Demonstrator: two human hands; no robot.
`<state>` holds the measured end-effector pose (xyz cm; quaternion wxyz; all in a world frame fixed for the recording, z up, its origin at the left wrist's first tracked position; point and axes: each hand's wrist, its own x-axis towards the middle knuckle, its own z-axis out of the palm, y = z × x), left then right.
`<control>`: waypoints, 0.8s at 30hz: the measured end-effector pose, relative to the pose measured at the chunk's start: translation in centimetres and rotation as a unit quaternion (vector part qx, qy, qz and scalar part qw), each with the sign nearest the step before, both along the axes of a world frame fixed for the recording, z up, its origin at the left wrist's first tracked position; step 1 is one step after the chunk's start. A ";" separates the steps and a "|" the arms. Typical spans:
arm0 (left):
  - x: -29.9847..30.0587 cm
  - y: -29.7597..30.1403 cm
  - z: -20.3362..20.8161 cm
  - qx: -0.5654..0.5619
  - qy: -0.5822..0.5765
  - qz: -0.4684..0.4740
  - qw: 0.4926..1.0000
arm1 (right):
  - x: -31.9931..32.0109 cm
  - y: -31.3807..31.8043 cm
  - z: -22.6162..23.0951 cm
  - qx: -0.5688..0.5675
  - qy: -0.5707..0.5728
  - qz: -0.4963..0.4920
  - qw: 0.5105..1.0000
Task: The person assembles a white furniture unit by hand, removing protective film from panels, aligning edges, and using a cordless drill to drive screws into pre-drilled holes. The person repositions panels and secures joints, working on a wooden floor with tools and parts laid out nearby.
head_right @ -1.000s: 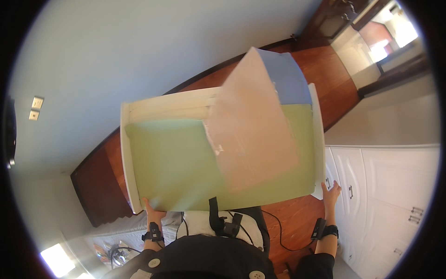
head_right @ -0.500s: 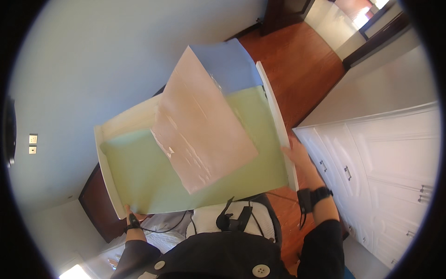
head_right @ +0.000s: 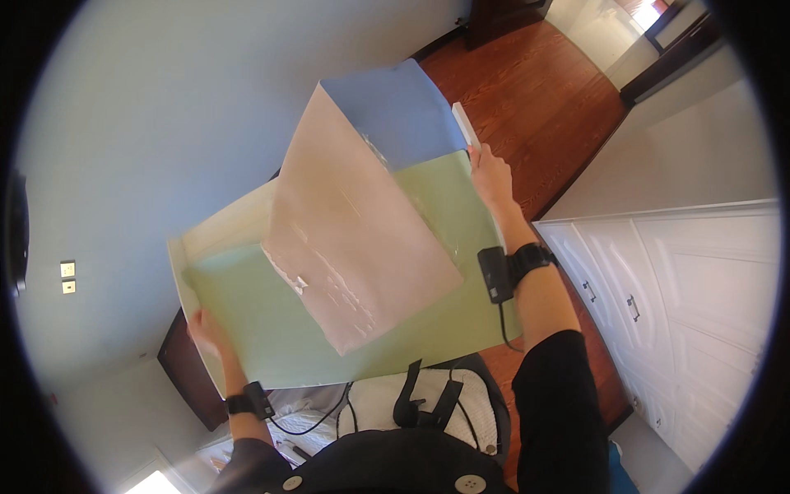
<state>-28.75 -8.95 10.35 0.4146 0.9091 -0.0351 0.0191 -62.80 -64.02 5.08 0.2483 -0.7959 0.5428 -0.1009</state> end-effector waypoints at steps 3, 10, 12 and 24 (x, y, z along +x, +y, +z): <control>-4.8 -22.5 -0.9 -0.205 0.022 -0.311 0.928 | 0.0 0.6 -0.4 -0.079 -0.017 0.013 0.997; -15.4 -53.6 -1.5 0.000 -0.320 -0.674 0.666 | 0.2 0.9 1.0 -0.104 0.023 0.022 0.994; -15.8 -56.4 -1.8 0.084 -0.255 -0.693 0.669 | 0.2 1.0 1.2 -0.105 0.004 0.022 0.994; -13.0 -59.5 -4.4 0.152 -0.266 -0.684 0.662 | 0.3 1.3 1.4 -0.127 -0.006 0.015 0.992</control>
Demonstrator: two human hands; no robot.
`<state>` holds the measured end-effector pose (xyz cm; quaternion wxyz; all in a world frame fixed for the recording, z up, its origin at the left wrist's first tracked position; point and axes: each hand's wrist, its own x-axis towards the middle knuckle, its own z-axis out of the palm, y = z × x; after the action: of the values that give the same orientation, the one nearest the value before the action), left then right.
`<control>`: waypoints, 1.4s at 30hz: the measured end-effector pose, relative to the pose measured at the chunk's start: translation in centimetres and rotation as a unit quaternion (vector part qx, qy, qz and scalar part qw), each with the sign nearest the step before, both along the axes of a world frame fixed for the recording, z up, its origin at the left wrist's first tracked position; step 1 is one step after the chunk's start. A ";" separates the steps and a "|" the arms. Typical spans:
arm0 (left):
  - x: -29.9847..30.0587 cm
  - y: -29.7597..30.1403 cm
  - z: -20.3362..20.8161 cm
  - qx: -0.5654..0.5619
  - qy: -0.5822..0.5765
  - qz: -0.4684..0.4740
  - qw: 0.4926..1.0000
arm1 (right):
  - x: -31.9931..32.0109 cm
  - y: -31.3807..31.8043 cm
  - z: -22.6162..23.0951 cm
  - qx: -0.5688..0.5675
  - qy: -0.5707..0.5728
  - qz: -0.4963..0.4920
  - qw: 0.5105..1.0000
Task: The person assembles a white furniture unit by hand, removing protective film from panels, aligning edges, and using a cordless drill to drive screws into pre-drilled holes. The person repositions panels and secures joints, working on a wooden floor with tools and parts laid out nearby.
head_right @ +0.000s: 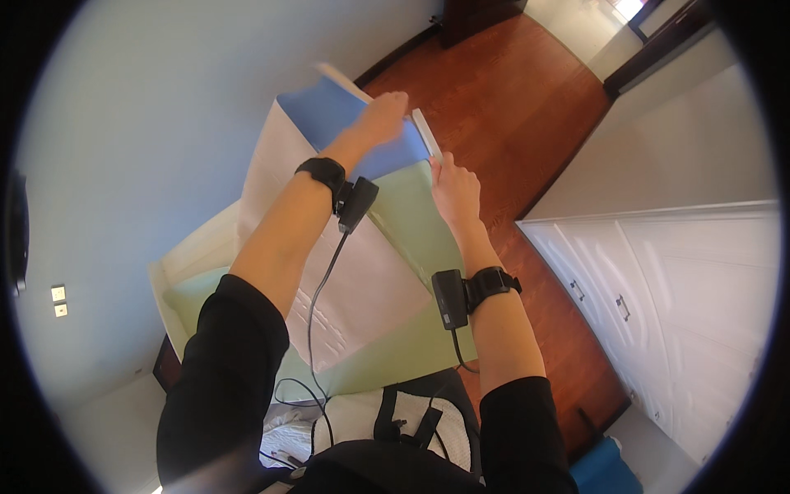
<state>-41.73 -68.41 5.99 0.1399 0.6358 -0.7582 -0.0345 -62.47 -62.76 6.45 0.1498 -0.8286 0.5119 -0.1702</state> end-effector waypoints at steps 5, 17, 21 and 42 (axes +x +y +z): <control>-1.3 -0.6 -1.5 -0.039 -0.055 0.028 0.997 | -0.4 -0.1 -0.2 0.014 -0.002 0.003 1.000; -2.4 3.2 1.8 0.108 0.069 0.138 0.982 | -0.5 -0.1 0.6 0.020 0.024 -0.013 0.999; -2.4 7.6 4.9 0.045 0.133 0.160 0.977 | -0.8 -0.4 -0.2 0.042 0.027 -0.015 0.999; -4.6 9.8 1.3 0.107 0.132 0.165 0.972 | 4.9 -6.6 1.1 0.254 -0.003 -0.060 0.965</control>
<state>-46.33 -58.58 7.30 0.1735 0.7535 -0.6095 -0.1752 -57.59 -69.37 7.57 0.3465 -0.7304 0.5868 -0.0463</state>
